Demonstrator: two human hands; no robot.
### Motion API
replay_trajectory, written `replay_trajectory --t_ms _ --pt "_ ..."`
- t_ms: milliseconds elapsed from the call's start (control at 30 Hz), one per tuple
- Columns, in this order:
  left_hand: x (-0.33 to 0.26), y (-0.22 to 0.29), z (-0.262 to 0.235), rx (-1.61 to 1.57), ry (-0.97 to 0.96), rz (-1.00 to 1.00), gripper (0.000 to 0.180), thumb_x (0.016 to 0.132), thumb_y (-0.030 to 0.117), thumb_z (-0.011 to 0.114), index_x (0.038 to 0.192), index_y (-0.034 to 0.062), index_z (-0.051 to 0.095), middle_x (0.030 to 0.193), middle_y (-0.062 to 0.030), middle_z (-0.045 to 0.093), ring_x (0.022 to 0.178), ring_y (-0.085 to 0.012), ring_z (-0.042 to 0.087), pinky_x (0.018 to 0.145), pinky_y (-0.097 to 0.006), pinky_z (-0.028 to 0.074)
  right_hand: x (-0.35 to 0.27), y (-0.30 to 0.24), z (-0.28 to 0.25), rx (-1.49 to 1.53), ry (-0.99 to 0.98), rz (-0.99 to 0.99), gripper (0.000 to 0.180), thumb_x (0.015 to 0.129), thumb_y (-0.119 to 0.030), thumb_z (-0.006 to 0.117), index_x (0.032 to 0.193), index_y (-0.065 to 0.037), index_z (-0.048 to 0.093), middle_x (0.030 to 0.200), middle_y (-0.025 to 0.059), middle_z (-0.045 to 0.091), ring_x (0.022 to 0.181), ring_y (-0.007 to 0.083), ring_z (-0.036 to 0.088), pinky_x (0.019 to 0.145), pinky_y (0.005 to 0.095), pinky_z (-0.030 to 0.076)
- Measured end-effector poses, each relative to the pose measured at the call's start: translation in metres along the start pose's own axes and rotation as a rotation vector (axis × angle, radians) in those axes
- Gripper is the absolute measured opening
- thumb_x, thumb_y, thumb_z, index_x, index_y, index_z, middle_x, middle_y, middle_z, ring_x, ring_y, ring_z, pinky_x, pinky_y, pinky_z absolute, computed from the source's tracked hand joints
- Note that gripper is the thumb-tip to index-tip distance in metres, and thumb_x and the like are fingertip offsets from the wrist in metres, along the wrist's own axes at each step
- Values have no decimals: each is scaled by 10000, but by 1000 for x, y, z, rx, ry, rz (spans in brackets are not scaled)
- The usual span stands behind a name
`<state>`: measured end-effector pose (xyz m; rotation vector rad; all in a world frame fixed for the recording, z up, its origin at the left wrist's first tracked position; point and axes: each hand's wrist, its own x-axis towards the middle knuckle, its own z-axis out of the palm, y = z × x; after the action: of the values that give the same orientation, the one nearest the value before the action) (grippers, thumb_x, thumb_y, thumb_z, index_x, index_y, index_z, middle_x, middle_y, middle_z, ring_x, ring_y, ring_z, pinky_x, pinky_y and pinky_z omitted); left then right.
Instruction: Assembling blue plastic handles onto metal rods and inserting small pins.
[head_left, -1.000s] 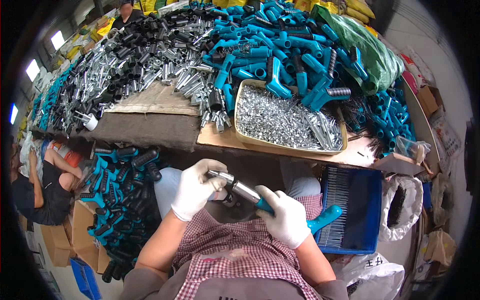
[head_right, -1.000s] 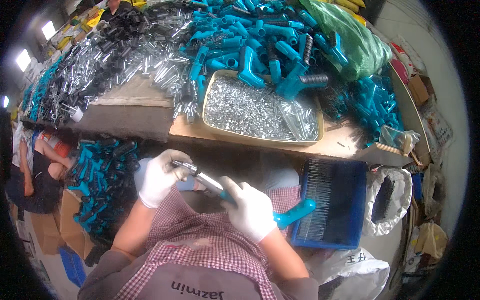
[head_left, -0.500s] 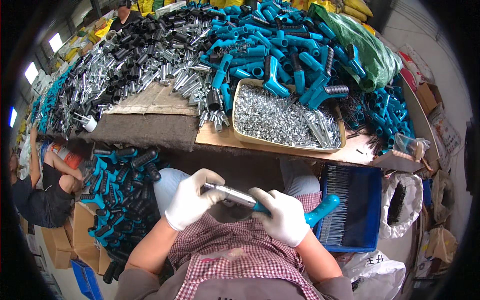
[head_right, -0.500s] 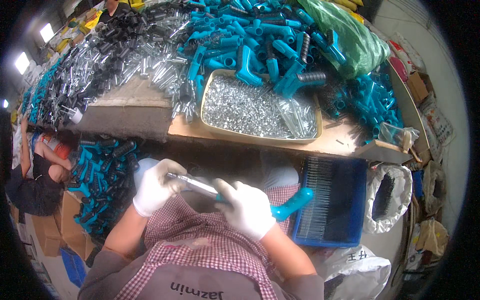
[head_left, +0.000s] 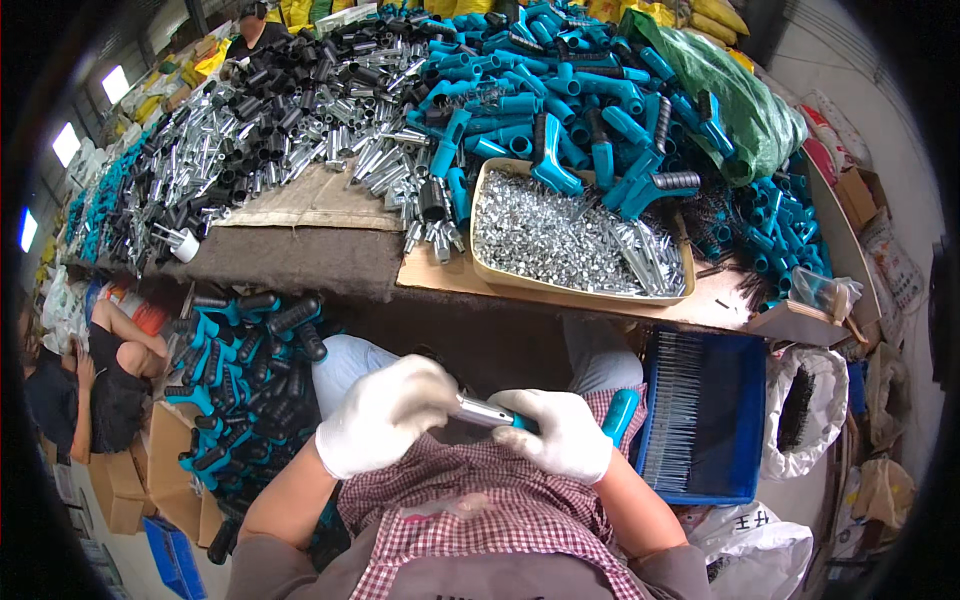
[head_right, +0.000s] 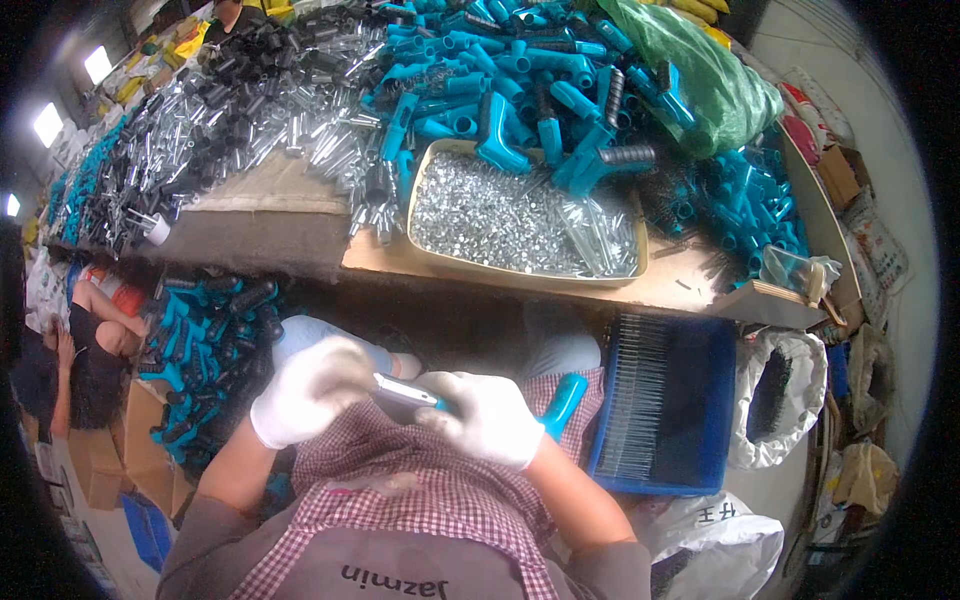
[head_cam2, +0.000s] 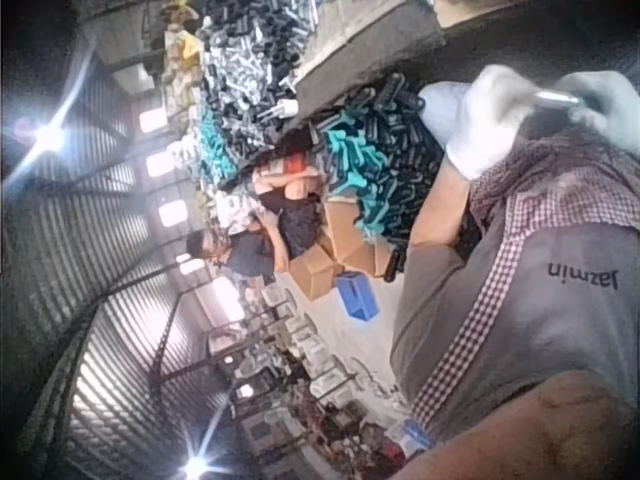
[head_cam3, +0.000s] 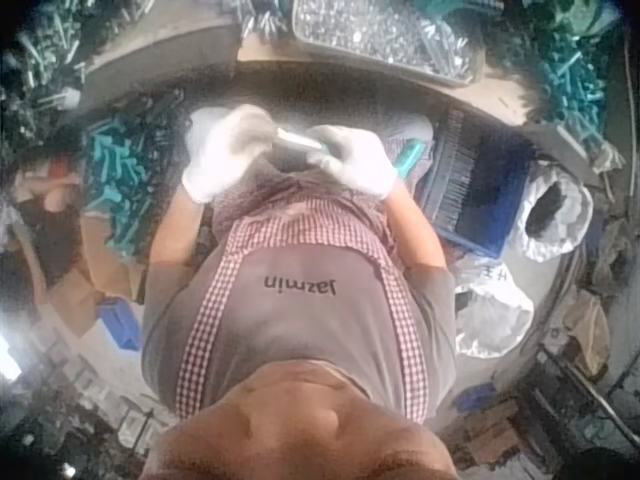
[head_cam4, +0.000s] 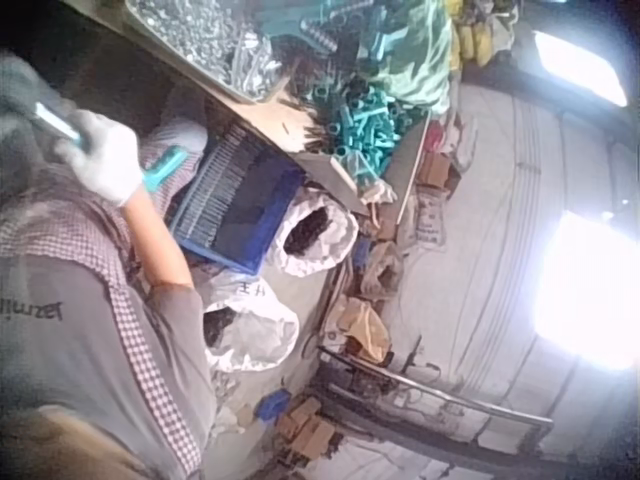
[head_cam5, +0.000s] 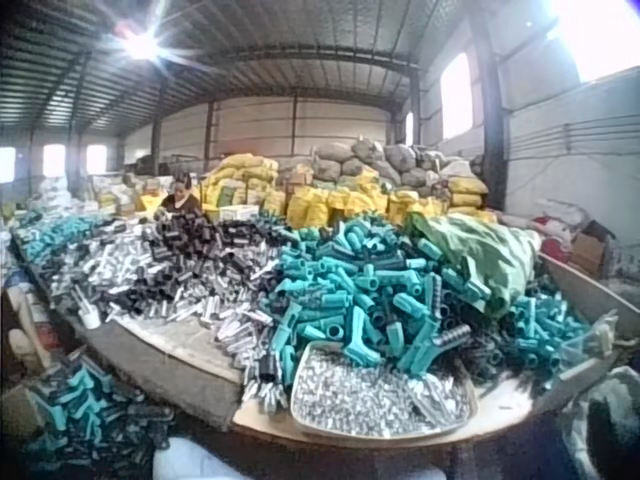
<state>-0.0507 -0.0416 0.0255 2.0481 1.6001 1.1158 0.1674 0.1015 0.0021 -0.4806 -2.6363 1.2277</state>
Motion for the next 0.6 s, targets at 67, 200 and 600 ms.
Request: replay_trajectory --t_ms 67,200,600 --pt "5 0 -1 40 45 90 376 723 19 749 1082 19 639 986 -136 642 891 -278 661 768 -366 539 -1 2 0 13 1 11 439 855 -386 694 1145 -58 662 956 180 698 887 349 688 781 388 545" --pt "1 14 -3 -361 35 -563 334 723 11 736 1048 23 655 1022 -121 642 921 -306 660 808 -369 545 -2 4 4 -74 22 5 417 852 -373 690 1138 -69 665 931 175 693 863 357 681 763 405 544" --pt "-8 8 11 -57 19 -232 296 703 22 724 996 44 682 1024 -111 653 931 -310 635 831 -366 525 -1 6 6 -122 34 -39 404 836 -362 699 1136 -94 664 893 160 680 820 356 674 721 419 539"
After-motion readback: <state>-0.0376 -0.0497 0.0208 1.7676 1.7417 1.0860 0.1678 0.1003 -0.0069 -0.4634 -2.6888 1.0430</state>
